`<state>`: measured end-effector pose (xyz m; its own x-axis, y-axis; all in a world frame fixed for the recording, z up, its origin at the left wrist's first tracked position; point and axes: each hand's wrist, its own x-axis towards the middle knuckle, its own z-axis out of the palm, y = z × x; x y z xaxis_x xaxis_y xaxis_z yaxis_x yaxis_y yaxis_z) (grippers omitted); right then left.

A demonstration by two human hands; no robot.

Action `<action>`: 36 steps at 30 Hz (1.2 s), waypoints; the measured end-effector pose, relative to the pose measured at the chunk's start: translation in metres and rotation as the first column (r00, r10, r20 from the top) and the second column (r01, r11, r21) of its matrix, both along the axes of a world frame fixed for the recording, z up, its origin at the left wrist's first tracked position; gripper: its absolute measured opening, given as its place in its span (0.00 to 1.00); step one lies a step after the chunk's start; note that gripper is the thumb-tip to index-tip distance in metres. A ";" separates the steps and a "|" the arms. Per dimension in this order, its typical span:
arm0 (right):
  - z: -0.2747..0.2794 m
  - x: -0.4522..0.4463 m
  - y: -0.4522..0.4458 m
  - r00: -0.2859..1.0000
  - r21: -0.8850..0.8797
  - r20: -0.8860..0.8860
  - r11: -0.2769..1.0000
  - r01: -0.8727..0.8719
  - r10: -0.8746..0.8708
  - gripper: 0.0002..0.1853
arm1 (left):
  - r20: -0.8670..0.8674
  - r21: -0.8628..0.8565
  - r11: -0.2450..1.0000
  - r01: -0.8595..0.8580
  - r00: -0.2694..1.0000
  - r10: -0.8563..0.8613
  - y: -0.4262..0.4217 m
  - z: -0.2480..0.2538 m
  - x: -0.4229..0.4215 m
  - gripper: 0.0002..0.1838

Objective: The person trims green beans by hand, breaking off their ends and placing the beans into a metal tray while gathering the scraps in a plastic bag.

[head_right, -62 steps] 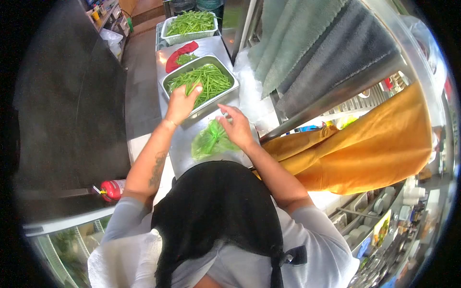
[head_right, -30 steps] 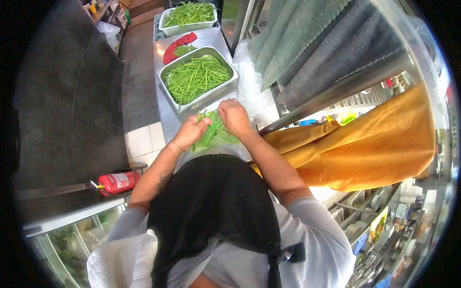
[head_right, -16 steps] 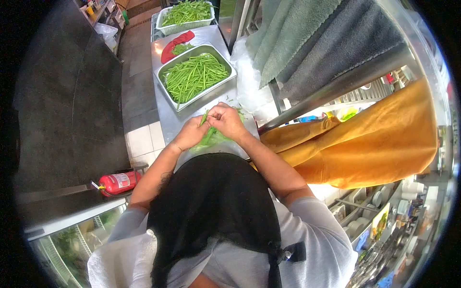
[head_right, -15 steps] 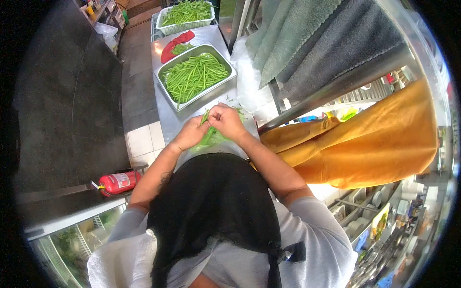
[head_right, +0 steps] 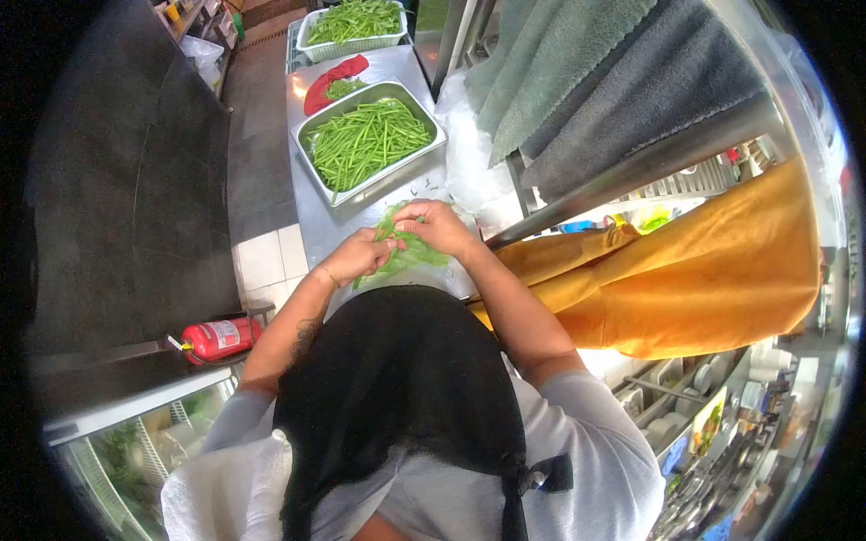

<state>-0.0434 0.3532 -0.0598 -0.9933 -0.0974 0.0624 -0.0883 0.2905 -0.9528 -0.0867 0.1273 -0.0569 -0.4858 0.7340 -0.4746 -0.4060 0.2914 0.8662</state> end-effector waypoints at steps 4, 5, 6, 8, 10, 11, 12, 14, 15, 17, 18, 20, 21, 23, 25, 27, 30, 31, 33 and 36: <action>0.006 0.001 0.000 0.994 0.101 0.099 0.993 -0.065 0.055 0.05 | 0.017 0.014 1.000 0.013 1.000 -0.013 0.000 0.001 -0.003 0.17; 0.009 0.003 -0.003 0.991 0.104 0.125 0.992 -0.066 0.053 0.05 | 0.015 0.008 1.000 0.020 1.000 -0.020 -0.001 0.000 -0.003 0.17; 0.008 0.003 -0.006 0.990 0.102 0.126 0.992 -0.068 0.054 0.05 | 0.017 0.007 1.000 0.018 1.000 -0.018 0.000 -0.001 -0.002 0.17; 0.005 0.002 -0.016 0.954 0.801 -0.251 0.588 0.111 0.162 0.07 | -0.102 -0.082 0.995 0.050 0.993 -0.058 0.003 -0.004 0.001 0.17; -0.016 0.000 -0.011 0.974 0.758 -0.202 0.646 0.089 0.103 0.06 | -0.134 -0.111 0.992 0.059 0.988 -0.074 0.005 -0.006 0.004 0.16; -0.027 -0.005 -0.007 0.986 0.709 -0.156 0.702 0.072 0.056 0.05 | -0.172 -0.139 0.989 0.058 0.982 -0.082 0.006 -0.006 0.002 0.16; -0.022 -0.006 -0.005 0.985 0.708 -0.160 0.702 0.073 0.059 0.05 | -0.176 -0.140 0.989 0.054 0.981 -0.079 0.005 -0.008 -0.001 0.16; -0.014 0.001 -0.002 0.999 0.254 0.006 0.966 0.050 -0.053 0.04 | -0.152 -0.118 0.993 0.021 0.988 -0.039 -0.001 -0.012 0.000 0.16; -0.011 0.001 -0.003 0.999 0.251 0.008 0.967 0.047 -0.051 0.04 | -0.150 -0.121 0.992 0.019 0.988 -0.037 -0.003 -0.013 0.000 0.16; -0.005 -0.001 -0.001 0.997 0.242 -0.012 0.968 -0.067 0.072 0.06 | -0.105 -0.129 0.991 0.032 0.993 -0.045 -0.001 -0.014 -0.001 0.16; -0.002 0.000 -0.001 0.998 0.242 -0.011 0.968 -0.062 0.067 0.06 | -0.105 -0.128 0.991 0.036 0.993 -0.050 0.000 -0.014 0.000 0.16; 0.002 -0.002 -0.004 0.994 0.241 -0.058 0.967 -0.080 0.096 0.05 | -0.097 -0.131 0.991 0.041 0.994 -0.054 0.002 -0.014 -0.001 0.16; 0.006 -0.003 -0.005 0.994 0.240 -0.060 0.968 -0.076 0.093 0.05 | -0.100 -0.133 0.990 0.044 0.993 -0.057 0.002 -0.014 -0.002 0.16; 0.013 -0.003 -0.008 0.982 0.418 -0.095 0.902 -0.111 0.165 0.06 | -0.173 -0.126 0.992 0.029 0.984 -0.051 0.002 -0.014 0.000 0.16; 0.016 -0.008 -0.024 0.971 0.638 -0.217 0.768 0.061 0.104 0.09 | -0.116 -0.116 0.991 0.066 0.990 -0.079 0.004 -0.005 -0.001 0.16; 0.012 -0.009 -0.025 0.935 0.789 -0.345 0.564 0.244 0.078 0.12 | -0.061 -0.103 0.989 0.102 0.992 -0.109 0.004 -0.004 0.000 0.15; 0.011 -0.025 -0.012 0.982 0.833 0.074 0.552 0.035 -0.174 0.16 | 0.147 0.066 0.998 0.007 0.989 -0.016 -0.008 -0.002 -0.007 0.15; 0.014 -0.022 -0.008 0.983 0.832 0.070 0.554 0.036 -0.170 0.16 | 0.251 0.198 0.977 -0.083 0.967 0.031 -0.014 0.000 -0.009 0.16; 0.018 -0.015 -0.006 0.970 0.314 0.136 0.938 0.149 -0.200 0.17 | 0.355 0.318 0.930 -0.186 0.933 0.065 -0.021 0.004 -0.014 0.19; 0.016 -0.011 -0.011 0.958 -0.211 0.283 0.971 0.109 -0.047 0.15 | 0.374 0.377 0.900 -0.219 0.925 0.068 -0.025 0.007 -0.016 0.28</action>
